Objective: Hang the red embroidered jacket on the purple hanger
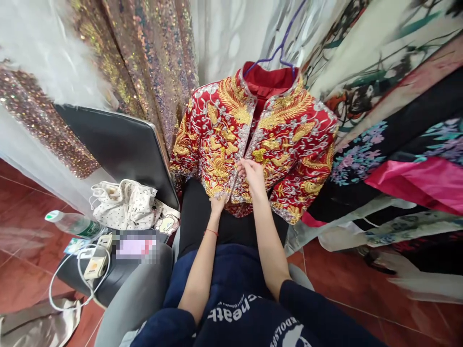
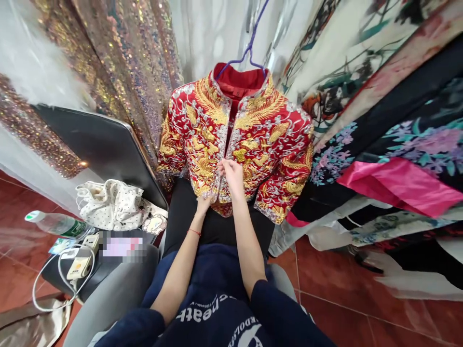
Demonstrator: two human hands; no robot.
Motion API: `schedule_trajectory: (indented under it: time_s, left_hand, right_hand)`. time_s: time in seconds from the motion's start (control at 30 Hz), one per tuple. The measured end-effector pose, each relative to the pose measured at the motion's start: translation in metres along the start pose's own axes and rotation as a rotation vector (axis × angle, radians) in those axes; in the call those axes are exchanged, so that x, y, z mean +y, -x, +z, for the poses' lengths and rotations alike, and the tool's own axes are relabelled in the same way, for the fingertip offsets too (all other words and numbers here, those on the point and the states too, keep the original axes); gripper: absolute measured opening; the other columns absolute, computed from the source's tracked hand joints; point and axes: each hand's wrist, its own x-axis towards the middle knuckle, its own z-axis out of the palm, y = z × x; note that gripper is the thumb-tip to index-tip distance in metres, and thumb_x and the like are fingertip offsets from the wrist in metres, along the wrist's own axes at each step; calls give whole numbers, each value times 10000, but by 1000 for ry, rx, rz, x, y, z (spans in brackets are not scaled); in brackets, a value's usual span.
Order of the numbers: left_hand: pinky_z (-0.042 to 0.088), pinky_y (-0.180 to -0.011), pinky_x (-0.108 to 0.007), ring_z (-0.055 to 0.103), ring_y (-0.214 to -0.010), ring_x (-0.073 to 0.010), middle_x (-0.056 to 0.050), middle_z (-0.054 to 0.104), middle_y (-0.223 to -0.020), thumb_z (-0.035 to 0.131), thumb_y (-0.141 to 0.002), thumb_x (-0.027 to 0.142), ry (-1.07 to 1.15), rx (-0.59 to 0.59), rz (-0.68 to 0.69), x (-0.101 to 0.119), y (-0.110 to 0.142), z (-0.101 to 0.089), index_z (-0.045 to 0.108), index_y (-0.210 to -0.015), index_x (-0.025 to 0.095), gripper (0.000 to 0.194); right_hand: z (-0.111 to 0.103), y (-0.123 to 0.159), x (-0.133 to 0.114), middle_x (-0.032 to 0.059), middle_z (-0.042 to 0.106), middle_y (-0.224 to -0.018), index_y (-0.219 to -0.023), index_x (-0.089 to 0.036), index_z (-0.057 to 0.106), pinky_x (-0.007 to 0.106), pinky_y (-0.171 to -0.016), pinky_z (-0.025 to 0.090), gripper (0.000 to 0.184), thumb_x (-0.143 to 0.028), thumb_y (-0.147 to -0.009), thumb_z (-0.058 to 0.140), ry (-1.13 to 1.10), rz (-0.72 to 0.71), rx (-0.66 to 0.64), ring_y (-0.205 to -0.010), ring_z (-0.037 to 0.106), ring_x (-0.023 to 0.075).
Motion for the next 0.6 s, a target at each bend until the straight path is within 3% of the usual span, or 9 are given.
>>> schedule_trajectory:
  time_s: [0.07,0.13,0.2,0.3,0.4,0.6]
  left_hand:
    - [274,-1183,-415,64,-1545,-422,-304,467,-1458,910,-409,43,-114,91,70,19,9,5,608,-1101,79,756]
    - [184,-1208,-455,-104,-1538,-430,-338,297,-1556,928,-422,89,-320,137,230,40,21,17,553,-1185,68,851]
    - [165,-1202,-491,30,-1537,-443,-334,288,-1556,901,-582,229,-671,112,523,63,31,35,522,-1211,85,749]
    - [320,-1108,-469,430,-1344,-386,-245,527,-1337,744,-790,279,-996,82,850,92,37,66,544,-1121,145,409]
    - [432,-930,-390,572,-1049,-299,-133,619,-1039,671,-844,259,-1111,33,973,107,30,87,543,-913,199,158]
    - [389,-683,-293,542,-796,-207,-38,570,-809,608,-849,202,-1094,29,1052,101,7,96,451,-739,235,195]
  right_hand:
    - [0,6,2,-35,596,-576,-741,-164,687,203,-540,416,334,-492,-796,674,-18,-11,12,-496,498,63]
    - [1,12,8,-44,575,-562,-742,-171,679,204,-543,415,335,-502,-792,668,-30,-28,18,-503,495,65]
    - [1,14,11,-45,566,-562,-717,-178,657,203,-538,416,339,-507,-796,652,-34,-32,10,-511,498,69]
    - [-1,8,13,-39,580,-566,-698,-181,626,204,-539,437,351,-515,-804,631,-14,-7,38,-518,520,76]
    - [-6,-4,14,-36,608,-566,-751,-183,624,213,-540,461,341,-519,-774,674,40,15,118,-526,563,97]
    - [-6,-21,18,8,694,-684,-827,-193,637,244,-626,526,355,-546,-806,661,194,-33,173,-658,670,148]
